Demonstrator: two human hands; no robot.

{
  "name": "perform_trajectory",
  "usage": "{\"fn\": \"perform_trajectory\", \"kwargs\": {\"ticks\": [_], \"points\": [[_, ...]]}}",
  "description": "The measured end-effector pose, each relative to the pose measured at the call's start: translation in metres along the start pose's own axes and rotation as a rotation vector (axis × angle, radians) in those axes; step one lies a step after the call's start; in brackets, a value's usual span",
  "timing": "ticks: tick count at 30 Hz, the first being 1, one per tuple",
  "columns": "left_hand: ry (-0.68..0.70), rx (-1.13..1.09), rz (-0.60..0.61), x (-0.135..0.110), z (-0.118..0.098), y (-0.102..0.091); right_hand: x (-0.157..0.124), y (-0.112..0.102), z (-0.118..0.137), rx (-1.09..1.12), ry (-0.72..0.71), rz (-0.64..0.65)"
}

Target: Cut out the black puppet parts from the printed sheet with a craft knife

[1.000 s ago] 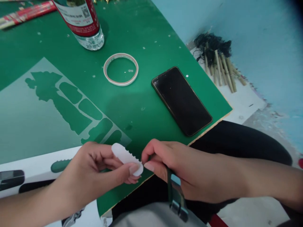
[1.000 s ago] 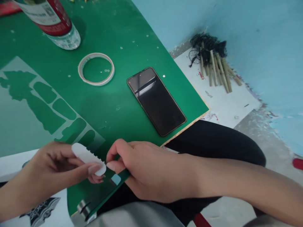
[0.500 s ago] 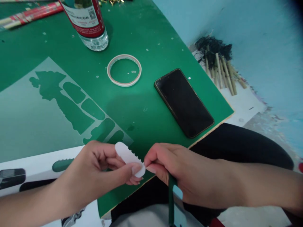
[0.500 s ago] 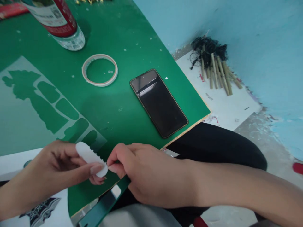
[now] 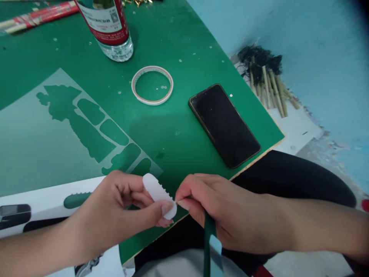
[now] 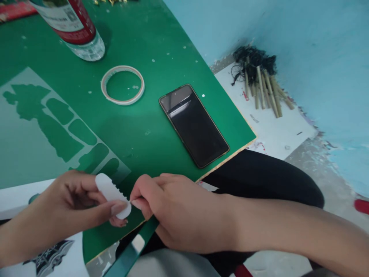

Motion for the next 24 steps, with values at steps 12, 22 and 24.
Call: {"fn": "perform_trajectory", "kwargs": {"ticks": [12, 22, 24], "points": [[1.067, 1.129, -0.116, -0.073, -0.047, 0.033, -0.016, -0.044, -0.017, 0.308, 0.179, -0.237], [0.996, 1.422, -0.216, -0.071, -0.028, 0.049, -0.016, -0.05, -0.013, 0.017, 0.136, -0.338], [0.991, 1.36, -0.161, -0.075, -0.023, 0.044, -0.018, -0.048, -0.013, -0.034, 0.122, -0.364]]}}
Point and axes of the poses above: each hand's wrist, its own x-axis towards the middle knuckle, its own y-axis out of the palm, z = x × y, the point moved 10 cm from there along x, towards the middle knuckle, and after that the axes turned 10 degrees about -x, right-handed, at the moved point
